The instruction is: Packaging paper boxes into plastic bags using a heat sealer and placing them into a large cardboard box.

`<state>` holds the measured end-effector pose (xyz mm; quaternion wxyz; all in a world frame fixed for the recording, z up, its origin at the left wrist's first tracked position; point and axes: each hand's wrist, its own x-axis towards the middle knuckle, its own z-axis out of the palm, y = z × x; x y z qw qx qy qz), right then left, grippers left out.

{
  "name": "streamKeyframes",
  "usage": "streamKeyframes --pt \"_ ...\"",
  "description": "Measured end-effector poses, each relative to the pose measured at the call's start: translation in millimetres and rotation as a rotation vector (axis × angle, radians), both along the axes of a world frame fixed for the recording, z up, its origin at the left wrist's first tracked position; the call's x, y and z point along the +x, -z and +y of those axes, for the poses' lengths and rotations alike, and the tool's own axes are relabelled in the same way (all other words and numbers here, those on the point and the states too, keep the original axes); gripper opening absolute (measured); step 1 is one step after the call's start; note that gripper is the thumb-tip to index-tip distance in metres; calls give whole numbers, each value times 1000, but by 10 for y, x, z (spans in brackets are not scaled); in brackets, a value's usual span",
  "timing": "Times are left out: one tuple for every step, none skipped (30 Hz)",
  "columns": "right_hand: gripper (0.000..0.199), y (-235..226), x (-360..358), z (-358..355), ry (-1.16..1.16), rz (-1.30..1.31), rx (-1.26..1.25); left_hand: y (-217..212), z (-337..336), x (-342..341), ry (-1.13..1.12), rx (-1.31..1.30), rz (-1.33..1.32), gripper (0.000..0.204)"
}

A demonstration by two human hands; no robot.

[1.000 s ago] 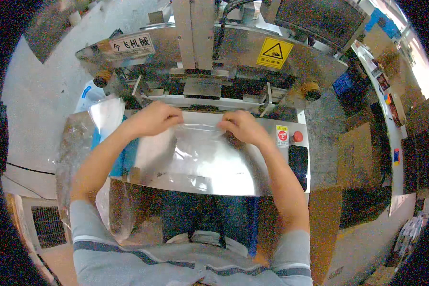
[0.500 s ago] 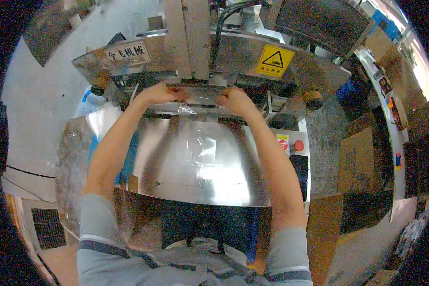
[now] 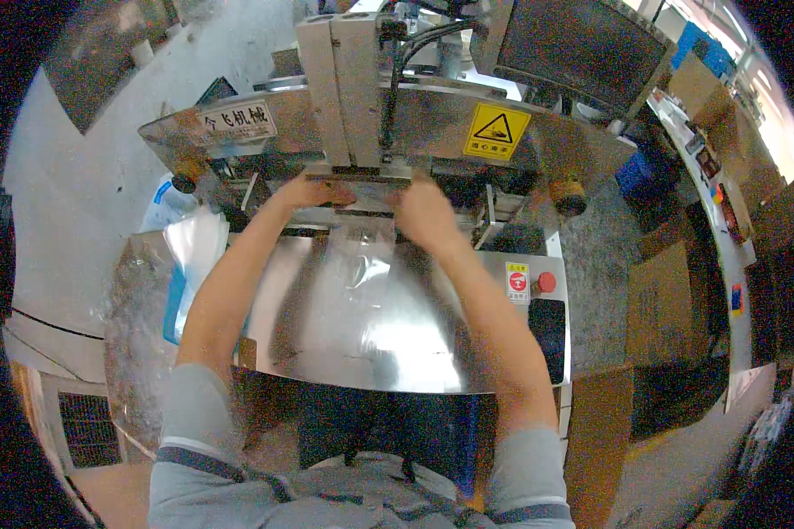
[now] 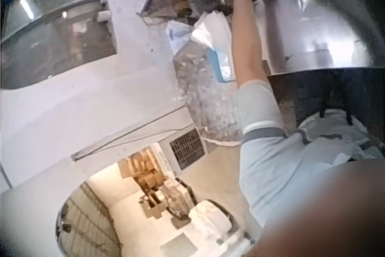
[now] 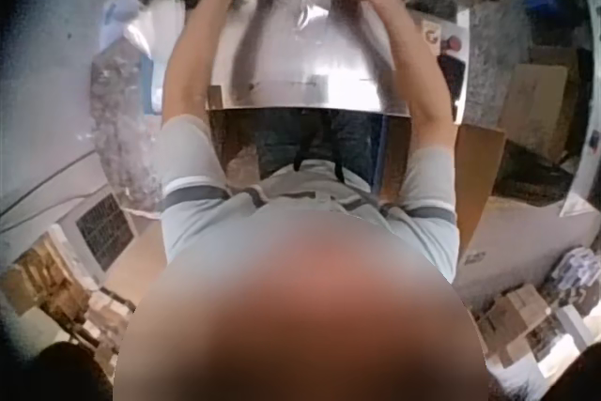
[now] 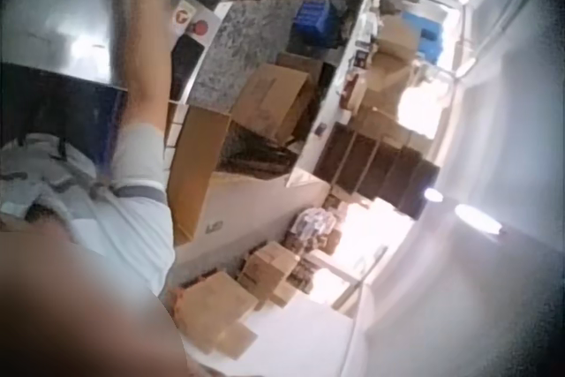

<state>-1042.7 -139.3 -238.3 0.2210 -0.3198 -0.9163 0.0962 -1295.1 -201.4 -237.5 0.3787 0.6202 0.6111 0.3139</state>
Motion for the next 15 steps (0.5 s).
streamKeyframes --pt "33 -118 -66 -242 -32 -94 -74 38 -20 -37 -11 -2 -1 49" --pt "37 -114 -185 -449 -63 -97 -11 107 -65 -126 -2 317 41 51" --pt "46 -127 -290 -616 -88 -99 57 198 -109 -220 15 640 87 53" --pt "52 5 -363 -659 -86 -78 76 351 -170 -285 -235 590 425 48" --pt "52 101 -249 -616 -59 -99 75 307 -256 86 -338 497 562 46" --pt "53 123 -133 -577 -23 -123 41 102 -488 570 -445 407 709 43" --pt "55 80 -70 -575 -3 -138 13 -47 -746 882 -378 341 660 42" --pt "55 32 -78 -615 -16 -131 19 -89 -1104 1096 -325 264 625 41" --pt "55 -19 -105 -662 -34 -132 12 268 -1456 1244 -280 334 719 47" --pt "55 -40 -73 -679 -37 -141 3 345 -1784 1458 -246 317 685 53" --pt "55 -58 -70 -686 -49 -155 12 383 -2049 1628 -214 297 649 59" --pt "55 -31 -72 -688 -57 -163 18 430 -2210 1736 -250 331 643 63" --pt "55 15 -79 -687 -61 -140 29 458 -2313 1801 -285 366 636 66" --pt "55 21 -87 -688 -66 -118 46 462 -2345 1826 -304 404 651 67" --pt "54 31 -97 -697 -85 -94 67 482 -2368 1829 -317 413 641 67"
